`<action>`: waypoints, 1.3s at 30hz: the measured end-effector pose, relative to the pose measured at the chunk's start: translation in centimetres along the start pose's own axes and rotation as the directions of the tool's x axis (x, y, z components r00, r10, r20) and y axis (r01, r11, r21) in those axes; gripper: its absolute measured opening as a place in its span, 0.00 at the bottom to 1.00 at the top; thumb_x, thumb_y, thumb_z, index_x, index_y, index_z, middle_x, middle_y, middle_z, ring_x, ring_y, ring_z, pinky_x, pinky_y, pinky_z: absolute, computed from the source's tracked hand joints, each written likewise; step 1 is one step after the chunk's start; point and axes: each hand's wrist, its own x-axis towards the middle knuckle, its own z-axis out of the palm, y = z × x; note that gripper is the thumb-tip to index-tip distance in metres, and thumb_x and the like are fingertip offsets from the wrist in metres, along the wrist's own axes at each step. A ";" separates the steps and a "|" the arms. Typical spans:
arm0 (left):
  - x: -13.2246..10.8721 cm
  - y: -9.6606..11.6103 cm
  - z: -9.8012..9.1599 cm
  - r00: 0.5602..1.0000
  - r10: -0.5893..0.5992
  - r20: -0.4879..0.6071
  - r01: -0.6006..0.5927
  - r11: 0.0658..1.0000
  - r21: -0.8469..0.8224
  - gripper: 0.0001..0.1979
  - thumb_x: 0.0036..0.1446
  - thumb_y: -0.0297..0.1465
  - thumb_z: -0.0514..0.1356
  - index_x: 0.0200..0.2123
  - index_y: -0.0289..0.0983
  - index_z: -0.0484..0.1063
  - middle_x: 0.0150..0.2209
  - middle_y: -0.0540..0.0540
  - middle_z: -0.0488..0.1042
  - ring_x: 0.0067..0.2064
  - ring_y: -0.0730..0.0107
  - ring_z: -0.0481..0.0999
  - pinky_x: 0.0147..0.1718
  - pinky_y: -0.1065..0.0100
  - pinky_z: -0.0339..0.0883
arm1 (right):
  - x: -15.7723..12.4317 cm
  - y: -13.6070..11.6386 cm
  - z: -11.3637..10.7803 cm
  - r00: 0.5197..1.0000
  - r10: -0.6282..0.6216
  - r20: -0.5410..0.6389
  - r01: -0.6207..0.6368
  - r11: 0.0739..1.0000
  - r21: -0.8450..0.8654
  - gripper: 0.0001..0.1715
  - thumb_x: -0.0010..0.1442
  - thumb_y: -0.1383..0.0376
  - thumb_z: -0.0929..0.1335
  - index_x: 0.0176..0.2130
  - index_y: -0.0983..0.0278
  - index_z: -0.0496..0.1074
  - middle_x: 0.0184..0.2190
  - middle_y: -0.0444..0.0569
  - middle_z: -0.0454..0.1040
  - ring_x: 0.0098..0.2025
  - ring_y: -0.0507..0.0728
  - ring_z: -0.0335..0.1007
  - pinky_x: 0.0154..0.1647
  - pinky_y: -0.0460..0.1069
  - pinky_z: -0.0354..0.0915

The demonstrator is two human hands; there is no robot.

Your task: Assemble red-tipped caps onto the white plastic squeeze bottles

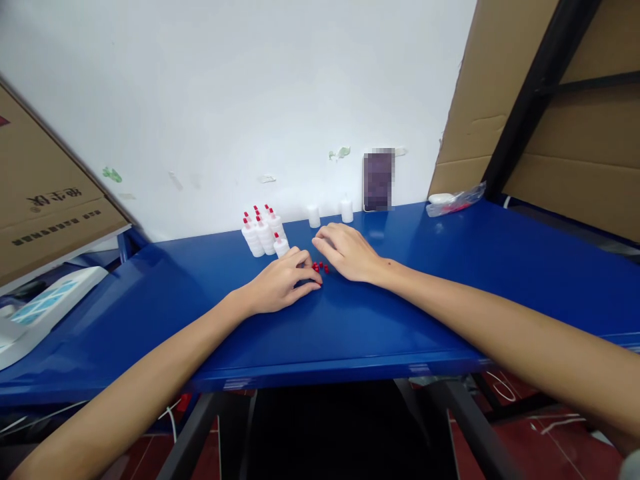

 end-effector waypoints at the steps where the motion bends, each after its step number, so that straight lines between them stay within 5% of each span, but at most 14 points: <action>1: 0.0 0.0 -0.1 1.000 -0.002 0.006 0.002 1.000 -0.008 0.13 0.70 0.35 0.55 0.43 0.38 0.79 0.40 0.42 0.69 0.44 0.63 0.67 0.43 0.63 0.66 | 0.0 0.1 0.1 1.000 -0.021 0.005 0.021 1.000 0.003 0.17 0.71 0.57 0.59 0.37 0.63 0.69 0.36 0.51 0.74 0.40 0.58 0.68 0.45 0.54 0.60; 14: 0.0 0.1 -0.1 0.999 -0.004 -0.035 0.000 0.995 -0.097 0.09 0.70 0.33 0.54 0.44 0.36 0.72 0.43 0.42 0.74 0.44 0.63 0.71 0.45 0.61 0.68 | 0.0 -0.3 -0.1 0.999 -0.041 -0.026 0.042 0.999 0.028 0.22 0.73 0.55 0.54 0.31 0.61 0.61 0.30 0.48 0.65 0.34 0.56 0.61 0.39 0.53 0.57; 17: 0.1 0.2 -0.1 0.980 -0.009 -0.199 -0.021 0.989 -0.147 0.06 0.70 0.31 0.55 0.44 0.37 0.72 0.39 0.45 0.77 0.40 0.67 0.73 0.43 0.63 0.69 | -0.1 -0.2 -0.1 0.999 -0.022 -0.036 0.024 0.998 0.054 0.23 0.72 0.52 0.55 0.31 0.61 0.60 0.30 0.47 0.64 0.34 0.56 0.61 0.39 0.53 0.56; 22: 0.4 0.4 -0.1 0.847 0.038 -0.531 -0.083 0.995 -0.061 0.06 0.68 0.26 0.56 0.45 0.36 0.72 0.38 0.45 0.78 0.38 0.69 0.73 0.41 0.64 0.69 | -0.2 -0.2 -0.2 0.998 -0.054 -0.010 0.055 0.993 0.105 0.24 0.71 0.49 0.56 0.33 0.62 0.63 0.32 0.47 0.65 0.35 0.56 0.62 0.40 0.53 0.57; 30: 0.1 -0.2 0.3 0.947 0.042 -0.317 -0.064 0.996 -0.060 0.09 0.69 0.27 0.54 0.47 0.35 0.74 0.40 0.43 0.74 0.41 0.68 0.74 0.42 0.65 0.71 | -0.1 0.1 0.0 0.999 -0.041 0.000 0.041 0.994 0.097 0.21 0.72 0.53 0.56 0.33 0.62 0.63 0.33 0.48 0.65 0.36 0.57 0.63 0.42 0.53 0.57; 39: 0.1 0.9 0.2 0.984 0.028 -0.175 -0.040 0.997 -0.065 0.12 0.69 0.30 0.53 0.46 0.35 0.76 0.43 0.41 0.74 0.44 0.65 0.73 0.45 0.63 0.71 | 0.3 1.0 0.0 0.998 0.064 -0.021 -0.062 0.995 0.081 0.22 0.71 0.55 0.55 0.29 0.61 0.62 0.29 0.47 0.66 0.34 0.57 0.63 0.40 0.53 0.56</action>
